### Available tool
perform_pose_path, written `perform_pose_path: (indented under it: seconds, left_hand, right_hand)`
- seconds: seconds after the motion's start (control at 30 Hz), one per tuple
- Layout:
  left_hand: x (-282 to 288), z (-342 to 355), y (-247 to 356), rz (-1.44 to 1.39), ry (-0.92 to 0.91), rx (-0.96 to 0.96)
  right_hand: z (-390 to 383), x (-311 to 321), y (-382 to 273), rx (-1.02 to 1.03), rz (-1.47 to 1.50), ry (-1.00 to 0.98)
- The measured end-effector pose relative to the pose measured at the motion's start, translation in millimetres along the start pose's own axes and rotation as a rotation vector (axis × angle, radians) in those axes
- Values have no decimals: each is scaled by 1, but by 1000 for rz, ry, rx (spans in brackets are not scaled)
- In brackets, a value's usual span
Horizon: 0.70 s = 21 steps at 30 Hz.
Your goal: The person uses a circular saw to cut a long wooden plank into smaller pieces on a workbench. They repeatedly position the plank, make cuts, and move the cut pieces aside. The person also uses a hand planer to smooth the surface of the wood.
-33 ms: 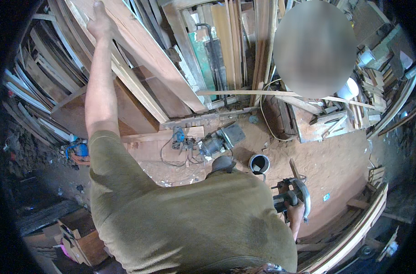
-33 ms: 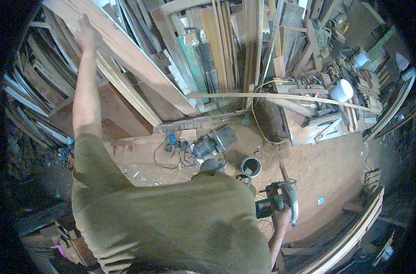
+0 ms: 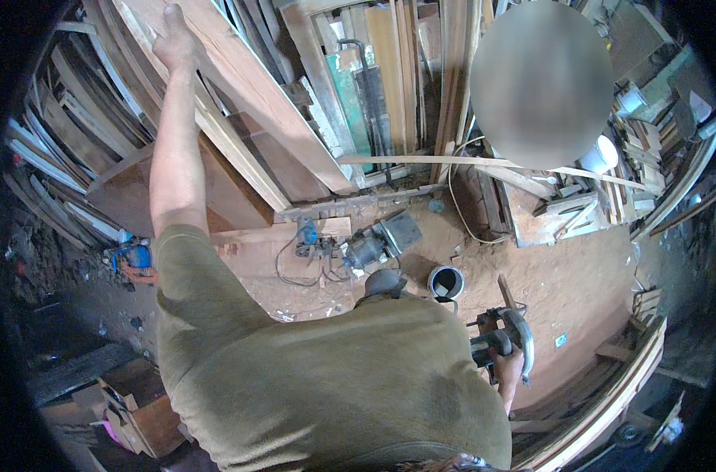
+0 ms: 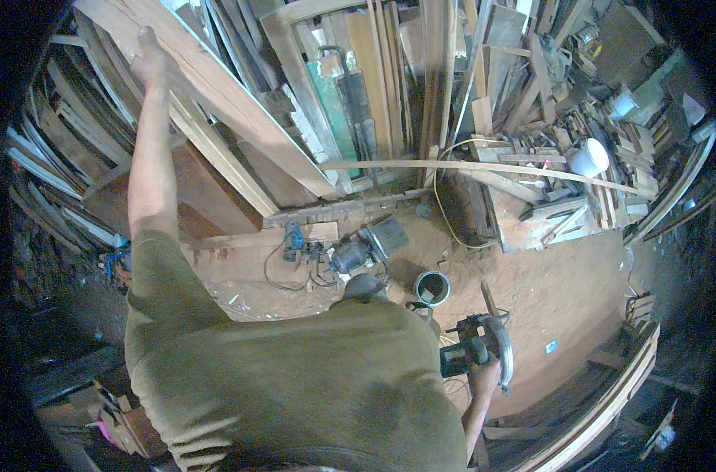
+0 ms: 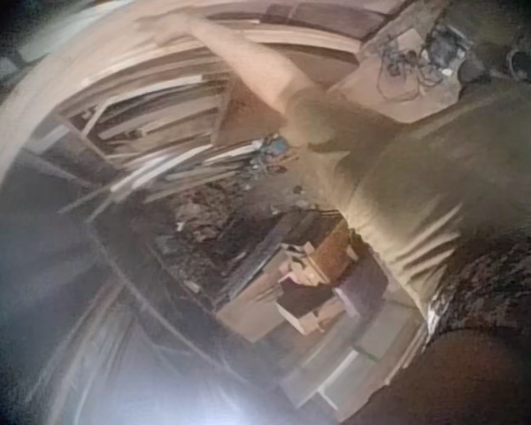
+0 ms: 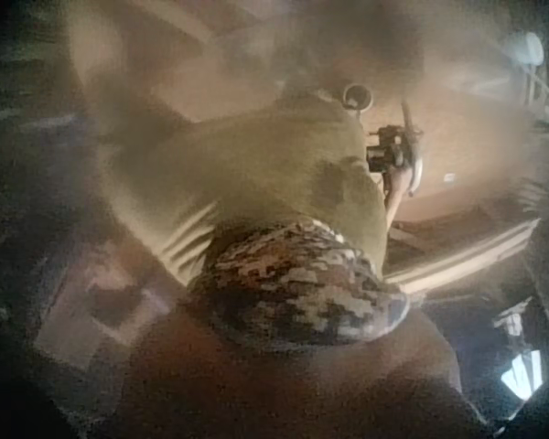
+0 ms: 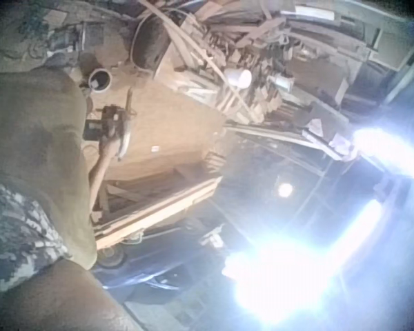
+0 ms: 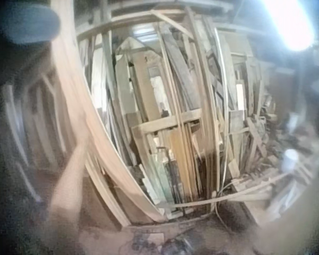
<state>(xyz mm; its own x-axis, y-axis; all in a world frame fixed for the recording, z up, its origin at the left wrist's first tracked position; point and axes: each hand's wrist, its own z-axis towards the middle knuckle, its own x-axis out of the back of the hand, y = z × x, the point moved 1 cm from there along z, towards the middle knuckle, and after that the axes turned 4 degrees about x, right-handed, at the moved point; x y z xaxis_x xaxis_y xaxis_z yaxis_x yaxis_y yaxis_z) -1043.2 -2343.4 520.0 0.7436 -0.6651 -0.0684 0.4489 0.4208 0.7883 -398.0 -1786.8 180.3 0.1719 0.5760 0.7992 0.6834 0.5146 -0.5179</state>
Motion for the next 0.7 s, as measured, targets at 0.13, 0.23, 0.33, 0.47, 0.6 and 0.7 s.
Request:
perform_pose_path:
  seconds: [0.13, 0.23, 0.33, 0.47, 0.6, 0.7]
  left_hand:
    - [-6, 7, -50, 304, 162, 135]
    - [0, 13, -100, 469, 230, 211]
    - [9, 11, -147, 430, 226, 201]
    - [23, -19, -198, 323, -67, 205]
    - [12, -47, -292, 188, -29, 258]
    - [29, -6, -360, -182, -101, 200]
  right_hand:
    - [4, -5, -7, 39, -27, 13]
    - [6, -10, -4, 72, 22, -5]
    - [8, -4, -11, 70, 17, -72]
    - [5, -2, 1, 143, 130, -10]
    - [-2, 12, -10, -6, -89, -41]
    - [11, -1, -30, 99, 66, -17]
